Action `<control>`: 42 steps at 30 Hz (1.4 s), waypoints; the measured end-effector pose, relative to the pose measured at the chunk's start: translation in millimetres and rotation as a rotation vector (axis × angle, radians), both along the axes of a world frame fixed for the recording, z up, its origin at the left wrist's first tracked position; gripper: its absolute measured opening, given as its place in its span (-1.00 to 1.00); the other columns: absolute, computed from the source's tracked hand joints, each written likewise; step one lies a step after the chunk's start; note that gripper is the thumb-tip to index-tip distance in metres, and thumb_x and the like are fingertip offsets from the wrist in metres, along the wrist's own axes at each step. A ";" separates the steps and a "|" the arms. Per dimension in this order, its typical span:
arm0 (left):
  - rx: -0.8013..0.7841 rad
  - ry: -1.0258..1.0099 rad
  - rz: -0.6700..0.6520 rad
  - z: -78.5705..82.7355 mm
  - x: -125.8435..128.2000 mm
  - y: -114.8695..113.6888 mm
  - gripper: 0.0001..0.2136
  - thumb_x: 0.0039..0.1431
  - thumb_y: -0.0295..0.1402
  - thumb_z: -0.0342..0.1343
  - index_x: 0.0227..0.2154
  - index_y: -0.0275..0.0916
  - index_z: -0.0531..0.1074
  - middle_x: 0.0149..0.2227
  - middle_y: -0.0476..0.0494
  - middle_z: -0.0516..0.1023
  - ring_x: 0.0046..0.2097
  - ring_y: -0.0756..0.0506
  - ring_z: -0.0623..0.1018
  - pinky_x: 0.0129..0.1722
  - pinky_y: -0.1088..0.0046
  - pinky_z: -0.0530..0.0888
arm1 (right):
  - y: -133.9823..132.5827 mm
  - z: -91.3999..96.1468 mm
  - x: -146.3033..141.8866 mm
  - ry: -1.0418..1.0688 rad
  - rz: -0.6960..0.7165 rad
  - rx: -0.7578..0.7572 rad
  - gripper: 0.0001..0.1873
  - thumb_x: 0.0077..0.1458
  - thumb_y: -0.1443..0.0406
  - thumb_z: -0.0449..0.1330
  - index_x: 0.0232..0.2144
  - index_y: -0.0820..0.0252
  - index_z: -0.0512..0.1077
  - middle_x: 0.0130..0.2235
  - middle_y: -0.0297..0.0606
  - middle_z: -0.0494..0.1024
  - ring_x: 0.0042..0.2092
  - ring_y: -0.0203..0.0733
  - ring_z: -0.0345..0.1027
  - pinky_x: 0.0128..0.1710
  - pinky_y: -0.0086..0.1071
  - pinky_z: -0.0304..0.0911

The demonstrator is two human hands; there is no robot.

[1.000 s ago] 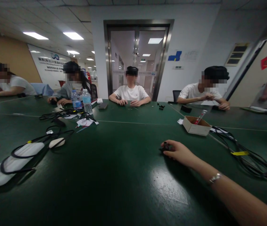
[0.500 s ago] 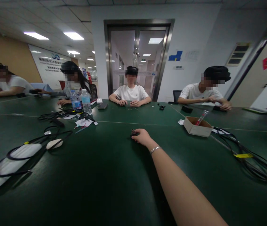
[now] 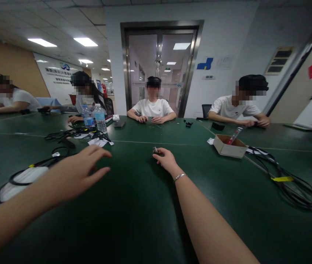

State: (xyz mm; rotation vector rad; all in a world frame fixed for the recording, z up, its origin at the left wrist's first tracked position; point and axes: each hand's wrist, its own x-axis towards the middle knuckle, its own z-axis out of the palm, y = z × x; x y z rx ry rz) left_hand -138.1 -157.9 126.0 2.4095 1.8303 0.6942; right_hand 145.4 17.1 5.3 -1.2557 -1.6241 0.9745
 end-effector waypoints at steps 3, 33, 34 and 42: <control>-0.052 0.027 -0.098 -12.7 74.9 72.6 -0.59 0.10 -0.14 0.08 0.02 -0.09 0.33 0.02 -0.16 0.36 -0.10 -0.17 0.48 -0.09 0.33 0.37 | 0.7 -1.3 0.2 -0.002 0.013 0.016 -0.72 0.02 0.35 0.23 -0.15 0.21 0.45 -0.24 -0.24 0.46 -0.58 -0.44 0.31 -0.71 -0.61 0.16; -0.209 -1.053 -0.177 -123.9 145.4 182.1 -0.82 0.04 -0.49 0.14 -0.25 -0.31 0.46 -0.21 -0.19 0.51 -0.30 -0.02 0.54 -0.21 0.40 0.51 | 3.8 5.2 16.2 0.674 0.033 -0.219 -0.82 0.02 0.55 0.20 -0.27 0.34 0.44 -0.42 -0.23 0.51 -0.50 -0.32 0.41 -0.38 -0.44 0.46; -0.196 -1.043 -0.174 -123.5 145.3 181.6 -0.82 0.03 -0.50 0.15 -0.25 -0.31 0.46 -0.21 -0.19 0.51 -0.28 -0.03 0.54 -0.19 0.39 0.51 | 3.9 5.3 16.4 0.677 0.032 -0.219 -0.83 0.03 0.54 0.21 -0.28 0.34 0.44 -0.42 -0.23 0.51 -0.50 -0.32 0.41 -0.38 -0.43 0.46; -0.214 -1.159 -0.169 -126.8 148.1 186.7 -0.85 0.06 -0.56 0.11 -0.27 -0.33 0.39 -0.30 -0.17 0.51 -0.33 -0.02 0.54 -0.20 0.35 0.51 | 4.8 3.7 16.6 0.700 0.036 -0.209 -0.82 0.03 0.56 0.19 -0.28 0.34 0.44 -0.40 -0.22 0.52 -0.50 -0.33 0.42 -0.39 -0.45 0.44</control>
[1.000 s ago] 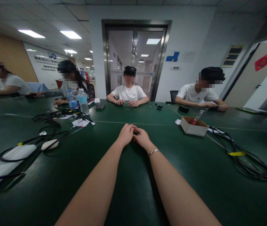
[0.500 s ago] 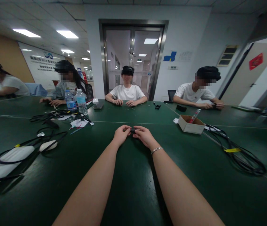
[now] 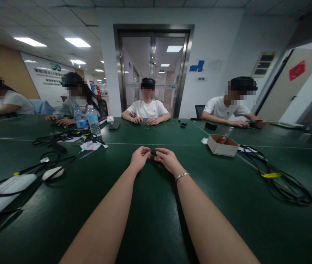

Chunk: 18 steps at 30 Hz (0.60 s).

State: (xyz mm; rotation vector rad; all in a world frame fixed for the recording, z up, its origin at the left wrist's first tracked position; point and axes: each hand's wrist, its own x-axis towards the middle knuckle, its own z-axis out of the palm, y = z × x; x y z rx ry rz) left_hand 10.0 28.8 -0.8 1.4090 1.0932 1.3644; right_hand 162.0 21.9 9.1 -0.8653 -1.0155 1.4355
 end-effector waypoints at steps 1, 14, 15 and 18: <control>-0.007 0.001 -0.002 -0.4 0.1 0.7 -0.87 0.06 -0.56 0.10 -0.29 -0.34 0.40 -0.31 -0.17 0.51 -0.33 -0.01 0.54 -0.20 0.36 0.52 | 0.3 -0.4 -0.1 0.001 0.000 0.003 -0.81 0.02 0.57 0.19 -0.28 0.34 0.44 -0.40 -0.22 0.52 -0.50 -0.33 0.42 -0.39 -0.46 0.43; -0.025 0.100 0.019 -0.3 -0.4 2.5 -0.93 0.10 -0.46 0.11 -0.33 -0.33 0.44 -0.38 -0.14 0.53 -0.35 -0.03 0.55 -0.25 0.40 0.52 | 4.7 -3.3 -0.3 -0.051 -0.019 0.038 -0.79 -0.01 0.57 0.22 -0.27 0.34 0.46 -0.43 -0.28 0.50 -0.50 -0.37 0.40 -0.45 -0.53 0.41; -0.035 0.102 0.020 0.4 -0.2 2.2 -0.93 0.11 -0.45 0.11 -0.34 -0.32 0.44 -0.39 -0.13 0.53 -0.35 -0.03 0.55 -0.26 0.41 0.52 | 4.8 -3.4 -0.2 -0.055 -0.017 0.042 -0.78 -0.01 0.56 0.22 -0.27 0.34 0.46 -0.42 -0.28 0.50 -0.50 -0.37 0.40 -0.45 -0.53 0.41; -0.076 0.095 0.016 2.5 0.4 1.2 -0.94 0.11 -0.44 0.12 -0.37 -0.32 0.43 -0.41 -0.13 0.53 -0.36 -0.03 0.55 -0.31 0.46 0.51 | 5.0 -3.5 0.0 -0.069 -0.014 0.044 -0.78 -0.02 0.55 0.24 -0.27 0.33 0.47 -0.40 -0.27 0.50 -0.48 -0.37 0.41 -0.43 -0.52 0.43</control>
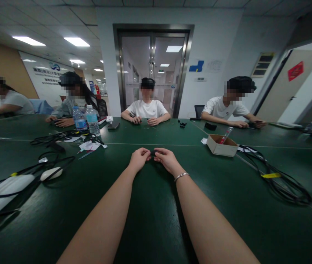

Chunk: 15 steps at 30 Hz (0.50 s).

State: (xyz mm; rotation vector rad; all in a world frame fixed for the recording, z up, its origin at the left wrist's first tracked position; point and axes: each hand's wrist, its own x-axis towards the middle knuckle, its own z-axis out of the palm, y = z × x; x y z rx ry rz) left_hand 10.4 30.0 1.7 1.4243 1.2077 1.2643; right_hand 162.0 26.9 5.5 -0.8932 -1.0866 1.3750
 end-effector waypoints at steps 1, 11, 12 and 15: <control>-0.011 -0.005 0.000 0.4 0.1 -0.1 -0.94 0.11 -0.43 0.12 -0.37 -0.32 0.43 -0.42 -0.13 0.53 -0.36 -0.03 0.55 -0.32 0.47 0.51 | 0.0 0.1 0.0 -0.001 0.002 -0.003 -0.78 -0.02 0.55 0.24 -0.27 0.33 0.47 -0.39 -0.27 0.50 -0.48 -0.36 0.41 -0.43 -0.52 0.43; -0.095 -0.030 0.003 4.0 0.5 0.6 -0.82 0.15 -0.30 0.10 -0.42 -0.36 0.42 -0.52 -0.15 0.52 -0.48 -0.01 0.54 -0.50 0.57 0.45 | -2.3 3.7 0.7 0.011 0.026 -0.009 -0.79 -0.02 0.55 0.24 -0.27 0.33 0.46 -0.38 -0.26 0.51 -0.49 -0.37 0.40 -0.44 -0.53 0.42; -0.102 -0.030 0.001 5.0 0.5 0.2 -0.80 0.15 -0.28 0.10 -0.43 -0.36 0.42 -0.52 -0.15 0.52 -0.49 -0.01 0.53 -0.52 0.58 0.44 | -2.5 3.9 1.0 0.013 0.029 -0.008 -0.80 -0.02 0.54 0.24 -0.28 0.32 0.46 -0.38 -0.26 0.51 -0.49 -0.37 0.40 -0.43 -0.52 0.42; -0.107 -0.011 -0.012 6.4 -0.1 -0.6 -0.73 0.13 -0.19 0.11 -0.43 -0.36 0.41 -0.54 -0.15 0.51 -0.51 0.00 0.52 -0.55 0.59 0.41 | -3.6 4.5 1.7 0.026 0.046 -0.001 -0.80 -0.02 0.53 0.25 -0.28 0.32 0.47 -0.36 -0.25 0.51 -0.48 -0.37 0.40 -0.41 -0.51 0.43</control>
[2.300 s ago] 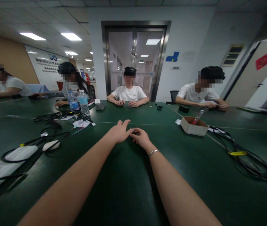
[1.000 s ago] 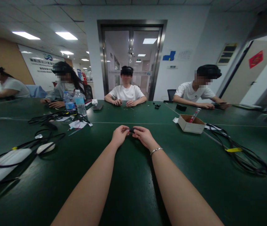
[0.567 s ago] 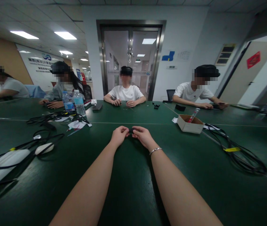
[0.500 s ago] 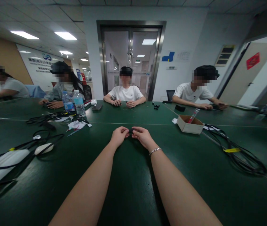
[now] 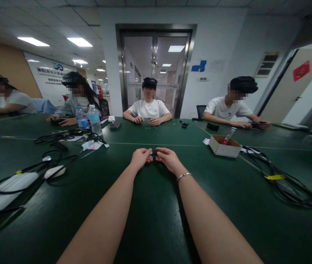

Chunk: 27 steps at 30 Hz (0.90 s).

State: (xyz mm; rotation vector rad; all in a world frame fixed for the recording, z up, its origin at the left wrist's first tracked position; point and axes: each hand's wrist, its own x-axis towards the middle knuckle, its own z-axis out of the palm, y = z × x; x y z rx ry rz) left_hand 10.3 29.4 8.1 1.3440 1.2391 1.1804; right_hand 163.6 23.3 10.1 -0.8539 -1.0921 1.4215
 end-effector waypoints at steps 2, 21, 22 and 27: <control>0.010 0.034 -0.007 0.0 -0.6 -0.4 -0.70 0.14 -0.16 0.09 -0.45 -0.36 0.40 -0.55 -0.14 0.51 -0.54 0.01 0.49 -0.57 0.59 0.38 | -0.9 0.3 0.4 0.002 0.013 0.004 -0.80 -0.03 0.53 0.26 -0.28 0.32 0.47 -0.36 -0.25 0.51 -0.48 -0.37 0.40 -0.40 -0.50 0.44; 0.173 0.096 0.007 -3.3 2.6 -3.6 -0.85 0.15 -0.28 0.04 -0.37 -0.27 0.38 -0.46 -0.06 0.46 -0.42 0.01 0.48 -0.46 0.55 0.40 | 2.0 -0.3 -3.2 0.012 -0.053 -0.042 -0.94 0.02 0.45 0.29 -0.41 0.36 0.46 -0.51 -0.26 0.47 -0.51 -0.34 0.37 -0.51 -0.53 0.38; 0.188 0.084 0.002 -5.0 2.6 -2.4 -0.85 0.14 -0.28 0.05 -0.35 -0.27 0.38 -0.44 -0.05 0.46 -0.40 0.01 0.48 -0.44 0.54 0.40 | 2.6 -0.7 -2.5 0.016 -0.051 -0.042 -0.93 0.01 0.44 0.30 -0.41 0.37 0.46 -0.52 -0.26 0.46 -0.51 -0.34 0.37 -0.51 -0.53 0.38; 0.234 0.063 -0.048 -9.0 3.0 0.8 -0.82 0.04 -0.33 0.15 -0.30 -0.29 0.40 -0.43 -0.07 0.47 -0.38 0.00 0.48 -0.37 0.51 0.40 | 3.3 -2.0 4.9 0.004 -0.068 -0.034 -0.88 -0.03 0.41 0.34 -0.43 0.39 0.47 -0.53 -0.24 0.47 -0.53 -0.36 0.34 -0.53 -0.57 0.34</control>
